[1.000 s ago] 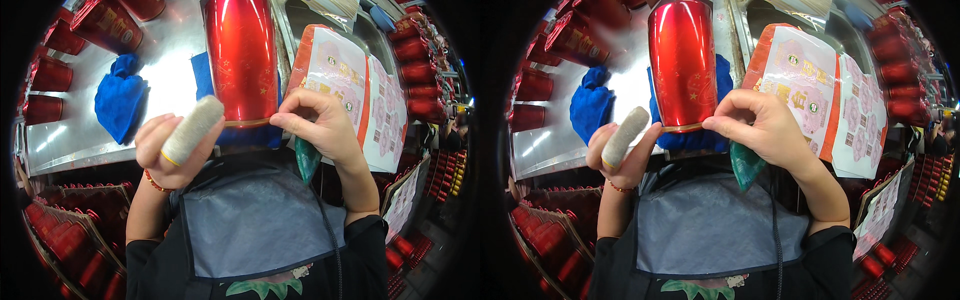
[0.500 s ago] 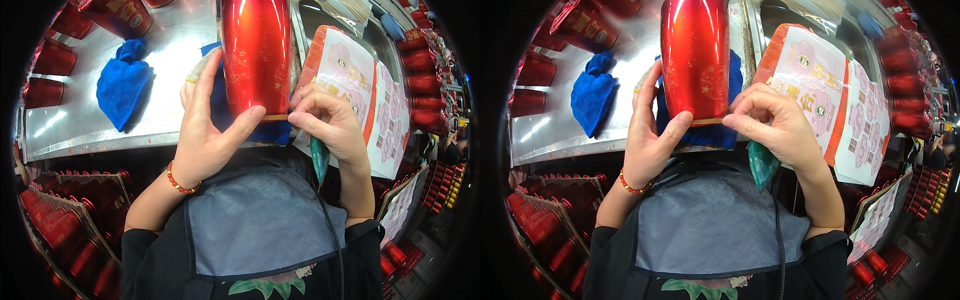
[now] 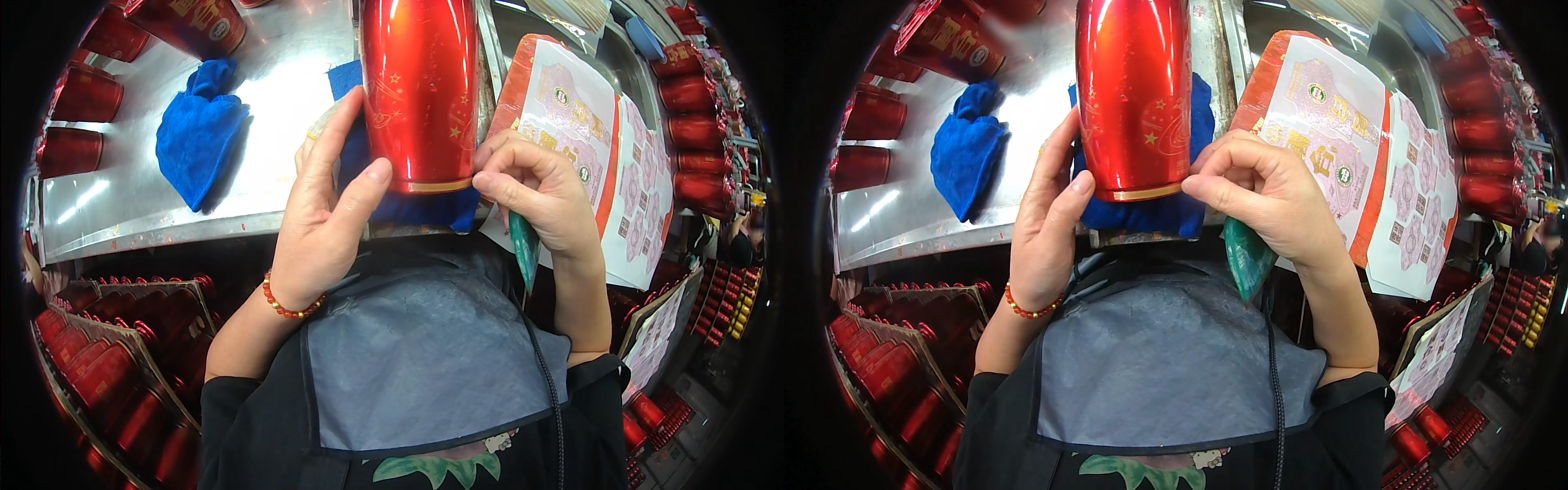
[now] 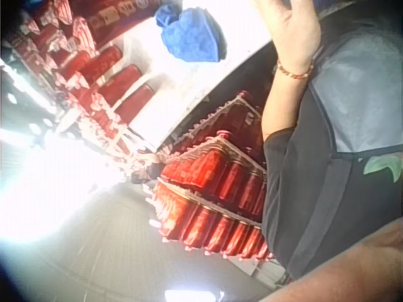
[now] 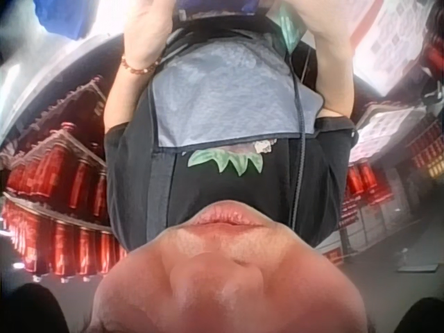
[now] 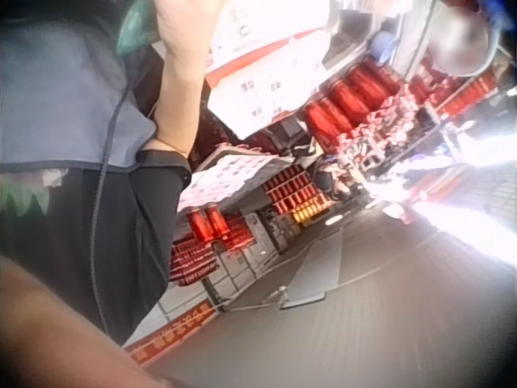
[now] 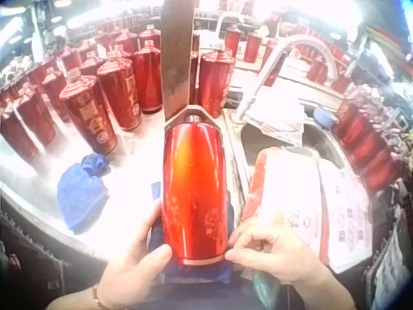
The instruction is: The person picks up a red cylindrical can and applies a printed label to its surface using a green plastic squeegee tool. They smooth the label, peel off the backing, and wipe the can with a blue cloth before placing it back on the table.
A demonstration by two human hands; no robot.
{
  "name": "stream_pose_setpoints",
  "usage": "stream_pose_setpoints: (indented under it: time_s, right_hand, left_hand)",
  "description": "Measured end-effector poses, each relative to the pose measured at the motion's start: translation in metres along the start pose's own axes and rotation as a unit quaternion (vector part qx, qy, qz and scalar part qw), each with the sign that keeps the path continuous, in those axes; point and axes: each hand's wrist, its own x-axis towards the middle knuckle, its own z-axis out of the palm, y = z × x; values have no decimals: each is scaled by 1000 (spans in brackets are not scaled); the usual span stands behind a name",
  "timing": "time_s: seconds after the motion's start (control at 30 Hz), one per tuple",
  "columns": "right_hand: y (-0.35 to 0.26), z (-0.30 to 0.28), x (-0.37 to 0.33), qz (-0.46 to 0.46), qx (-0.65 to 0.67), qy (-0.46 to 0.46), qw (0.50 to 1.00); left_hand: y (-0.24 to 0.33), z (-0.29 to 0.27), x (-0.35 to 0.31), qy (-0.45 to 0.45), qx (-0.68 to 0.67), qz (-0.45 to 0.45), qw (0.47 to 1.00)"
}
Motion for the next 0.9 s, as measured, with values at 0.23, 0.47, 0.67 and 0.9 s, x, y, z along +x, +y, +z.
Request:
stream_pose_setpoints:
  time_s: [0.23,0.47,0.67,0.9]
  right_hand:
    - [-1,1,0,5,1,2,1000]
    - [0,2,2,-9,-18,3,1000]
    - [1,2,2,-10,-19,1,1000]
    - [-1,1,2,4,14,-9,1000]
  left_hand:
    - [-2,4,-1,10,111,36,993]
    - [1,4,0,6,114,30,993]
    - [0,4,-1,11,115,34,993]
    - [0,4,-1,8,99,30,995]
